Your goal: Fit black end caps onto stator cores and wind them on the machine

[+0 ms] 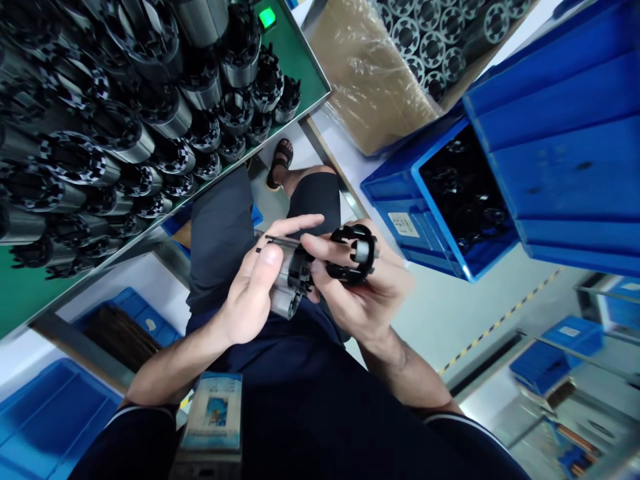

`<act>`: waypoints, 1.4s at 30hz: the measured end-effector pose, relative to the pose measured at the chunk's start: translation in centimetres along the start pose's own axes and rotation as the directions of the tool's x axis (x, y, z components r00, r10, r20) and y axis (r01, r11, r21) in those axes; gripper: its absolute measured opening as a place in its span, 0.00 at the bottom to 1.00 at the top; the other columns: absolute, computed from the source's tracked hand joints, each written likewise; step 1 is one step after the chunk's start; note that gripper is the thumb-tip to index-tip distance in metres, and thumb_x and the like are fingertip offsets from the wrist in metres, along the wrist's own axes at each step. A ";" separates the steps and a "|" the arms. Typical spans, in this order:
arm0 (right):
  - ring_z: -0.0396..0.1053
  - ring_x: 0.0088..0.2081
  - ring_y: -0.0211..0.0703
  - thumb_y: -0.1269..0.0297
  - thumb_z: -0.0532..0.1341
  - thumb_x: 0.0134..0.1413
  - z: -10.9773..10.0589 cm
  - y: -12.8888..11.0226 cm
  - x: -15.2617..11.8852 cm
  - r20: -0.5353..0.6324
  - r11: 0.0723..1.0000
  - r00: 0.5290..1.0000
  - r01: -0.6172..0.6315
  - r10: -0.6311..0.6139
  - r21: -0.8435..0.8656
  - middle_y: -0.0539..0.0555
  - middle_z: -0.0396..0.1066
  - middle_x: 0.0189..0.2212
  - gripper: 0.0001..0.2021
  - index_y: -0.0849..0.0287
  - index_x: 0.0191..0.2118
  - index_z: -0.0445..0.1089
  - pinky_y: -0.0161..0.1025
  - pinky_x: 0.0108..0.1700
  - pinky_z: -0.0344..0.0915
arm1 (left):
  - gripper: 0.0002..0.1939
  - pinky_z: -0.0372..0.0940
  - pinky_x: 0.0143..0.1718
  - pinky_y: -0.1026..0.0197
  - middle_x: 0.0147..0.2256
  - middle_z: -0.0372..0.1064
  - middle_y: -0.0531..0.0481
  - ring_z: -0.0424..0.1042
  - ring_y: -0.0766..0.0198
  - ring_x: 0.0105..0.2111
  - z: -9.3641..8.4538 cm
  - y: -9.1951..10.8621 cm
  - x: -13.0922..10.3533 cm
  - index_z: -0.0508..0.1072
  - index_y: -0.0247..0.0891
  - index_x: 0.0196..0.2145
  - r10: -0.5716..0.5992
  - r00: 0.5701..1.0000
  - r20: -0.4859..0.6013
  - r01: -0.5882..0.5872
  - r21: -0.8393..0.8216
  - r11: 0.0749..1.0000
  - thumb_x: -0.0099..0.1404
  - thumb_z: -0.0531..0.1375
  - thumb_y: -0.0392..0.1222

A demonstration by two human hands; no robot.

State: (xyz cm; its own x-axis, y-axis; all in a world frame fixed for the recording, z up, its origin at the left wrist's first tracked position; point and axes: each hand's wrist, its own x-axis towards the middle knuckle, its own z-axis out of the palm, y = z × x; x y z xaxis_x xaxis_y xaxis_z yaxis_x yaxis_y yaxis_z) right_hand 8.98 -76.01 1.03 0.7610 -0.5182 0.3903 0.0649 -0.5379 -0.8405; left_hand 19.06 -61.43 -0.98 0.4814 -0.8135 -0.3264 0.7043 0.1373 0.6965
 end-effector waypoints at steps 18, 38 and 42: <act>0.89 0.60 0.62 0.56 0.69 0.85 -4.0 -0.3 0.2 0.289 0.999 0.957 -0.037 0.024 0.039 0.59 0.86 0.70 0.12 0.47 0.63 0.88 0.63 0.63 0.88 | 0.20 0.69 0.29 0.63 0.35 0.77 0.54 0.74 0.66 0.25 -0.8 0.2 1.1 0.81 0.44 0.55 0.126 0.990 -0.067 -0.129 -0.038 0.991 0.77 0.78 0.58; 0.84 0.39 0.40 0.65 0.84 0.68 0.0 -1.0 -1.1 0.286 0.966 0.945 -0.207 0.156 0.157 0.57 0.84 0.63 0.29 0.46 0.70 0.84 0.38 0.42 0.91 | 0.20 0.73 0.42 0.54 0.42 0.76 0.49 0.75 0.59 0.36 1.5 2.2 1.5 0.80 0.46 0.46 0.351 0.862 -0.367 -0.342 0.090 0.935 0.73 0.77 0.62; 0.84 0.39 0.38 0.68 0.80 0.73 0.1 -1.1 -1.4 0.252 0.971 0.959 -0.172 0.126 0.167 0.57 0.85 0.61 0.30 0.44 0.75 0.83 0.36 0.41 0.90 | 0.23 0.71 0.40 0.54 0.41 0.74 0.49 0.76 0.59 0.36 1.4 2.2 1.3 0.81 0.47 0.49 0.358 0.867 -0.347 -0.353 0.079 0.932 0.76 0.76 0.67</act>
State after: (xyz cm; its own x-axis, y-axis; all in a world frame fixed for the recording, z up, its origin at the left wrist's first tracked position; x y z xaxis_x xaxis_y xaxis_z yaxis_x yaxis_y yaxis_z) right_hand 7.90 -74.61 1.35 0.9010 -0.3976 0.1738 0.0404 -0.3220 -0.9459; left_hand 20.52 -62.98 0.97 0.8506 -0.4596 -0.2555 0.4451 0.3707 0.8152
